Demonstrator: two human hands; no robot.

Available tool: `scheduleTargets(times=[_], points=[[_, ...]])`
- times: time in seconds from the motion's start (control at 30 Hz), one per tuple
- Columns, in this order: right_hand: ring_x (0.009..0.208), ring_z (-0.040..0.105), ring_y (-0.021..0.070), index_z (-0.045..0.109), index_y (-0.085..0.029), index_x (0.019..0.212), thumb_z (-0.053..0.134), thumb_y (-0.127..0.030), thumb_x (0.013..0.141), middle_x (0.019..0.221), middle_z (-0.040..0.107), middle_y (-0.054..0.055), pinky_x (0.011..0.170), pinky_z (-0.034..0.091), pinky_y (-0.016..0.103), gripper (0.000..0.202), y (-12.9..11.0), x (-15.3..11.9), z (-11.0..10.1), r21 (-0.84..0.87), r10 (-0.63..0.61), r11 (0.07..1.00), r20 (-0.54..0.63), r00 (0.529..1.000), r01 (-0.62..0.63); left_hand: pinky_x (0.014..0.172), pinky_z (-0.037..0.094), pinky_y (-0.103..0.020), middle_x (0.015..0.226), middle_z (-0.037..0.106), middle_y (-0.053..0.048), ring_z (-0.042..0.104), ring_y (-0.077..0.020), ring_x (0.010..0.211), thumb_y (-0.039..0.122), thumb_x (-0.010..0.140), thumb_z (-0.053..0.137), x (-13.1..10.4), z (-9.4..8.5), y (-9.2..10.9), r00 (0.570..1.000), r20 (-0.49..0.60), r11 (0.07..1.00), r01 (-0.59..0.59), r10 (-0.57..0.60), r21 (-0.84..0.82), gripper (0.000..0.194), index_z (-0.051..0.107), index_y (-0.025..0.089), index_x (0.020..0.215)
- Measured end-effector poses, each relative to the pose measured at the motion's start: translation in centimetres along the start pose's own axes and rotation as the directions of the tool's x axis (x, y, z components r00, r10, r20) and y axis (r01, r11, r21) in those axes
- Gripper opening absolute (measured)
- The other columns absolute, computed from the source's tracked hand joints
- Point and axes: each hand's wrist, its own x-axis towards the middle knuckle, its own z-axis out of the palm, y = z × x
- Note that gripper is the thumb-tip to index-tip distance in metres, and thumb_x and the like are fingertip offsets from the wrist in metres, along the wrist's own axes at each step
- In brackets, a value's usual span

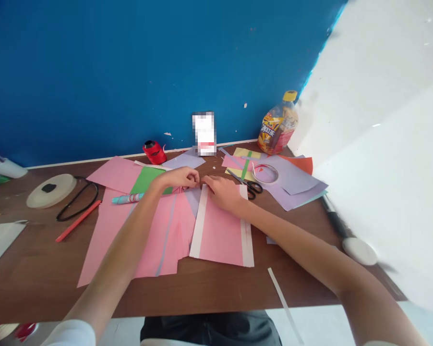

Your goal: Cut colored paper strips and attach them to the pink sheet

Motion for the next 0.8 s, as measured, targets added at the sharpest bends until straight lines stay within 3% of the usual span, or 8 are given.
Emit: scheduleTargets(times=[0.07,0.17,0.37,0.6,0.8], points=[[0.082,0.063,0.0219,0.056,-0.023,0.117,0.046,-0.009,0.08,0.096,0.07,0.006,0.064,0.039,0.028,0.041,-0.1,0.5,0.0,-0.008,0.043,0.999,0.009,0.999,-0.043,0.048,0.037,-0.022,0.063,0.059,0.002,0.052,-0.0104,0.053,0.041,0.069,0.07,0.3,0.2,-0.3,0.993,-0.094,0.996,-0.066,0.071,0.063,0.028,0.061,0.018,0.081],[0.076,0.062,0.0214,0.049,-0.021,0.127,0.047,-0.01,0.077,0.094,0.07,0.007,0.063,0.04,0.029,0.051,-0.1,0.9,0.5,0.033,0.047,0.998,-0.005,0.999,-0.047,0.049,0.035,-0.023,0.062,0.056,0.003,0.049,-0.0104,0.053,0.043,0.067,0.071,0.5,0.6,-0.4,0.986,-0.131,0.989,-0.092,0.107,0.116,0.029,0.059,0.018,0.077],[0.087,0.061,0.0221,0.04,-0.02,0.136,0.045,-0.01,0.077,0.104,0.069,0.007,0.072,0.045,0.032,0.06,0.2,0.5,1.3,0.141,0.001,0.99,-0.055,0.998,0.007,0.054,0.035,-0.025,0.069,0.061,0.002,0.051,-0.0117,0.058,0.048,0.064,0.072,0.5,0.9,-0.4,0.987,-0.12,0.985,-0.084,0.102,0.15,0.034,0.057,0.019,0.074],[0.094,0.062,0.0226,0.037,-0.022,0.141,0.046,-0.01,0.078,0.108,0.068,0.007,0.077,0.046,0.032,0.065,0.4,0.6,1.4,0.11,-0.026,0.993,-0.031,0.999,0.03,0.052,0.031,-0.027,0.064,0.058,0.002,0.048,-0.0126,0.056,0.055,0.056,0.076,0.8,1.0,0.0,0.992,-0.118,0.963,-0.008,0.041,0.271,0.041,0.055,0.02,0.066],[0.088,0.065,0.0221,0.04,-0.021,0.139,0.044,-0.008,0.08,0.109,0.069,0.006,0.072,0.047,0.031,0.061,1.3,1.4,1.1,0.089,-0.141,0.986,0.03,0.989,0.138,0.054,0.032,-0.026,0.07,0.061,0.002,0.051,-0.0127,0.059,0.052,0.058,0.075,0.7,0.8,0.2,0.996,-0.064,0.973,-0.048,0.064,0.226,0.04,0.064,0.02,0.08]])
